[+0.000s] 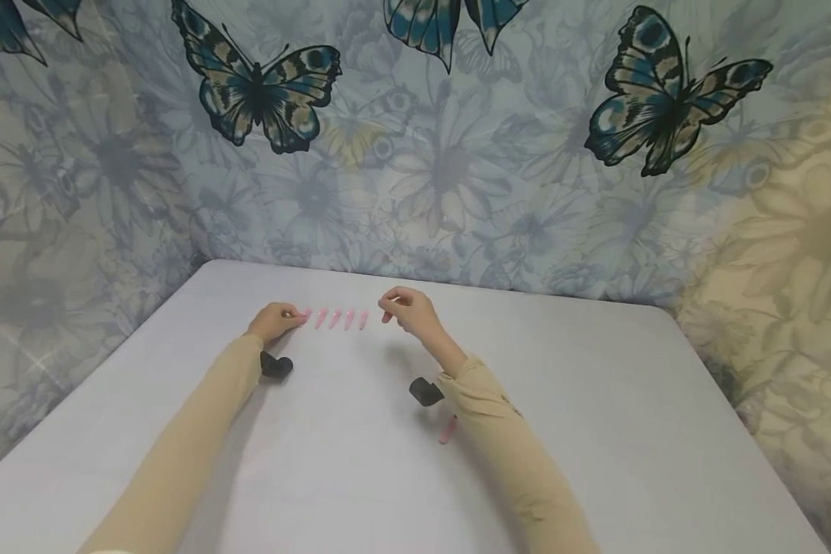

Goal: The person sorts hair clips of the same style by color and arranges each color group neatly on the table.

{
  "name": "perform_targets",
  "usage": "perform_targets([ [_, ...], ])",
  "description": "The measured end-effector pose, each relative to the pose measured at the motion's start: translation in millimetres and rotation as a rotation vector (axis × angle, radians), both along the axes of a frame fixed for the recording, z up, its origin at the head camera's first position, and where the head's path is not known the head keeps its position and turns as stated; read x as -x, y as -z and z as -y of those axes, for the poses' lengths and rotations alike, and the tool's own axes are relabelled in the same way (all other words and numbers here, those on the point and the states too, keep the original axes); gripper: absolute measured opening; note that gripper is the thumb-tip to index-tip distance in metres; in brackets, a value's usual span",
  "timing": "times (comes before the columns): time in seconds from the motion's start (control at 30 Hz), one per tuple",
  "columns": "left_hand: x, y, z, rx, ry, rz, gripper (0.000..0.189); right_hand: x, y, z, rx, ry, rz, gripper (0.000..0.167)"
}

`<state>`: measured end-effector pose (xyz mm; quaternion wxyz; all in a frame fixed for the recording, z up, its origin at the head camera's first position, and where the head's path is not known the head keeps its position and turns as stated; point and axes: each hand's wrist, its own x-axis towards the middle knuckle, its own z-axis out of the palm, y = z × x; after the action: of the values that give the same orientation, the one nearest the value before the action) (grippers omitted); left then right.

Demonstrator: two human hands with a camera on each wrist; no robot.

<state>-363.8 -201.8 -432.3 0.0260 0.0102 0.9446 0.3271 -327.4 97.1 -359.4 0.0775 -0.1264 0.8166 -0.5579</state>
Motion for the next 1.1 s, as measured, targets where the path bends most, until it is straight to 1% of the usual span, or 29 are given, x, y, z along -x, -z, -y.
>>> perform_targets([
  [0.1,1.1,-4.6,2.4,-0.002,-0.018,-0.004,0.029,-5.1,-6.3,-3.5,0.001,-0.036,-0.008,0.024],
  [0.17,1.2,-7.9,1.6,0.004,-0.018,-0.003,0.029,-10.8,-9.3,-8.3,-0.002,-0.052,-0.013,0.022],
  [0.3,-0.1,-13.8,-2.7,0.012,-0.009,-0.004,0.029,-27.6,-12.2,-23.6,-0.027,-0.094,-0.028,0.020],
  [0.43,-1.2,-16.2,-4.8,0.014,-0.026,-0.009,0.027,-45.6,-12.1,-42.8,-0.077,-0.144,-0.045,0.021],
  [0.6,1.4,-11.6,-3.2,0.020,-0.026,-0.020,0.028,-65.1,-10.4,-68.0,-0.194,-0.145,-0.124,0.018],
  [0.67,2.2,-9.2,-2.3,0.020,-0.021,-0.019,0.028,-72.5,-10.5,-76.5,-0.214,-0.145,-0.158,0.017],
  [0.87,0.3,-4.3,-2.6,0.008,-0.028,-0.011,0.027,-94.8,-6.4,-97.9,-0.186,-0.182,-0.213,0.015],
  [1.0,-3.1,-3.0,-4.6,0.005,-0.034,-0.007,0.027,-110.2,3.8,-110.6,-0.158,-0.238,-0.257,0.011],
  [1.1,-4.3,-3.1,-3.4,0.007,-0.044,-0.016,0.026,-114.8,13.5,-114.3,-0.128,-0.266,-0.279,0.010],
])
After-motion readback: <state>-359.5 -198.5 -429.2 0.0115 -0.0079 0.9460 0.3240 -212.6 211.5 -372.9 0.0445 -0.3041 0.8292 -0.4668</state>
